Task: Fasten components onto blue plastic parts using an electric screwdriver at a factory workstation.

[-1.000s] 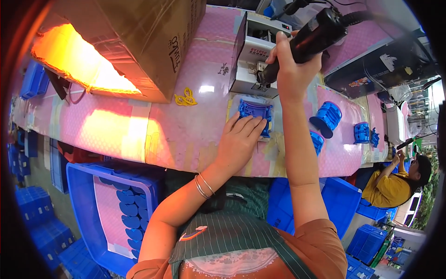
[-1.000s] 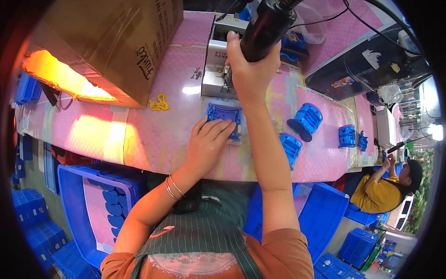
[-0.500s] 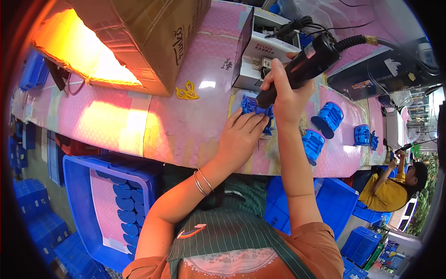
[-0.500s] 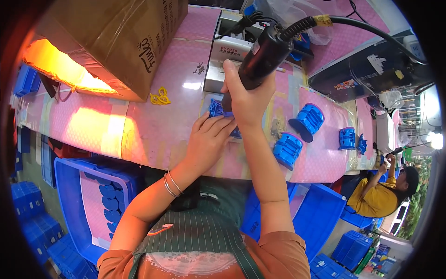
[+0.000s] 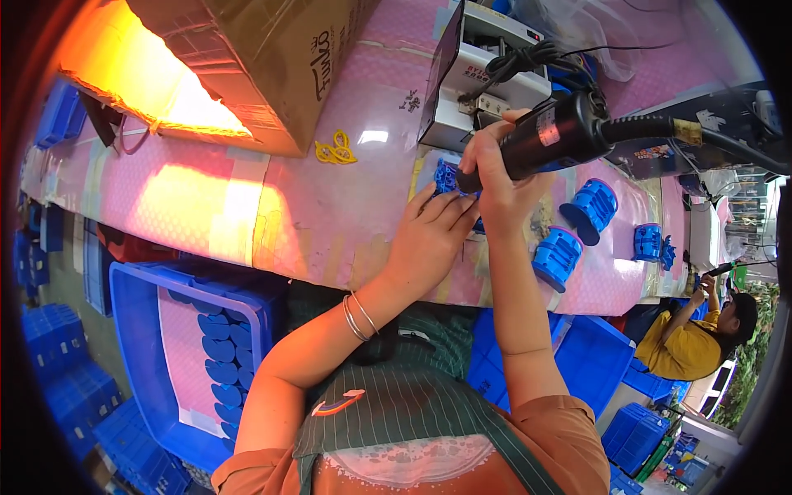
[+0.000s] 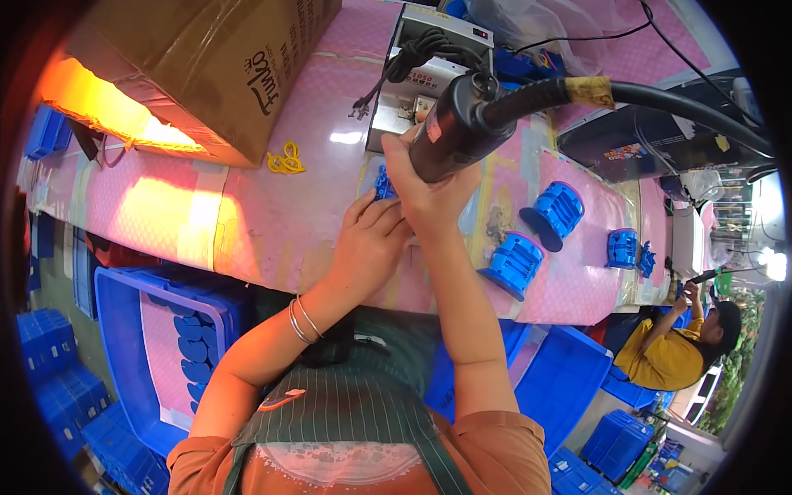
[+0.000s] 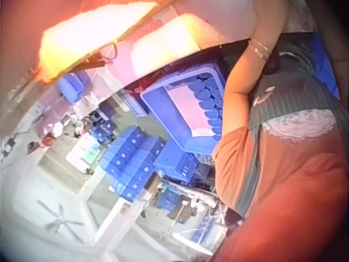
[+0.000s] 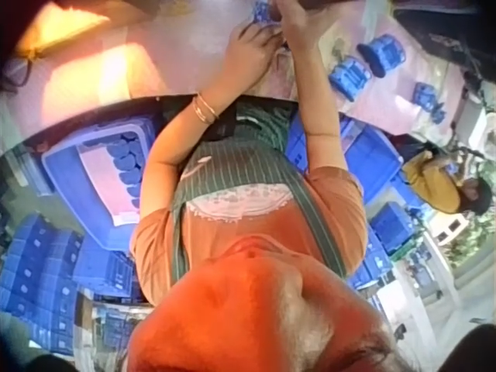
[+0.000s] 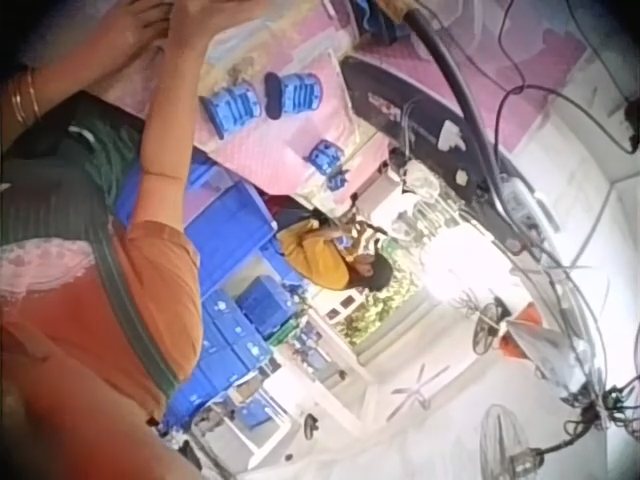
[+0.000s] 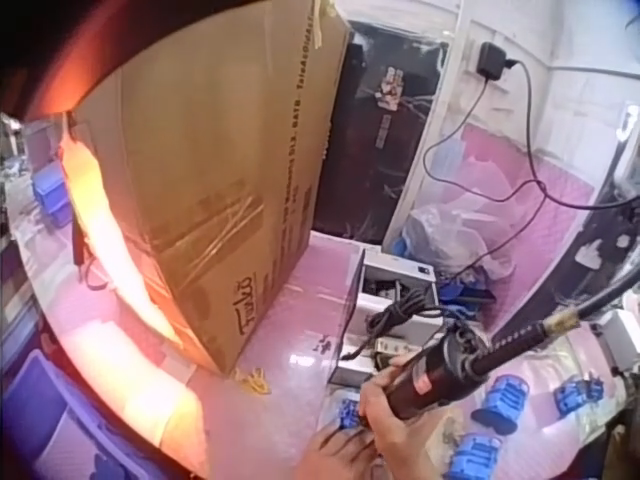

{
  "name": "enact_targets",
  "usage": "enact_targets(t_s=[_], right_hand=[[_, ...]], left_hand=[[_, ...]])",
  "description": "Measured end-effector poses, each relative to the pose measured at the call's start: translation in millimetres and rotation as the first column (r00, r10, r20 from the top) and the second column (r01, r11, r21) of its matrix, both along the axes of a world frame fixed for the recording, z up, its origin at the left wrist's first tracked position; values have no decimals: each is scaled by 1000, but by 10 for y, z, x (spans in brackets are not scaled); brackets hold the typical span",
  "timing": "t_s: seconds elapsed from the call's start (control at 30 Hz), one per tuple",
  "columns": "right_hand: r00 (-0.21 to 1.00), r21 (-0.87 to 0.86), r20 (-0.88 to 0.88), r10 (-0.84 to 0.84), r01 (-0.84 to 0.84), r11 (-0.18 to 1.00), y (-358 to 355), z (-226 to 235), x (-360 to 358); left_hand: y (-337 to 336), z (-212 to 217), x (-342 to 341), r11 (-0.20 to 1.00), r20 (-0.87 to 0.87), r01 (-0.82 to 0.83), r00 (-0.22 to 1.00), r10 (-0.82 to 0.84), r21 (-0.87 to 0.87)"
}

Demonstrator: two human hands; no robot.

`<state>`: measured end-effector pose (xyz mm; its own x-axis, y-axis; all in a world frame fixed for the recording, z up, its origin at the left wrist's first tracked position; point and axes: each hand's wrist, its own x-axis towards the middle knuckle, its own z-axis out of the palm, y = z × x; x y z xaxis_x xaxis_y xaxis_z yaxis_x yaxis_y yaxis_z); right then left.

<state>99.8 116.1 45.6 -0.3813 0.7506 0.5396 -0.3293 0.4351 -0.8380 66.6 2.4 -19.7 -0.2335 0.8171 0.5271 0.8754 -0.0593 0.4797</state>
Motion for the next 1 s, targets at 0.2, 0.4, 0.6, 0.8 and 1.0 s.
enact_targets(t_s=[0.2, 0.4, 0.6, 0.8, 1.0], right_hand=[[994, -156, 47, -103, 109, 982, -59, 146, -61], [978, -24, -146, -152, 150, 988, 322, 635, -115], [978, 54, -130, -163, 171, 984, 461, 542, -315], [996, -70, -26, -86, 84, 994, 256, 594, -270], [1000, -133, -15, -15, 13, 991, 53, 429, -331]], left_hand=[[-26, -14, -29, 1000, -6, 21, 1000, -21, 0], [3, -27, 8, 1000, 14, 10, 1000, -11, 28], [3, -3, -18, 1000, -4, 2, 1000, -2, 10], [-12, -19, -10, 1000, 10, 19, 1000, -19, 1], [-23, -24, -21, 1000, 8, 29, 1000, -29, 5]])
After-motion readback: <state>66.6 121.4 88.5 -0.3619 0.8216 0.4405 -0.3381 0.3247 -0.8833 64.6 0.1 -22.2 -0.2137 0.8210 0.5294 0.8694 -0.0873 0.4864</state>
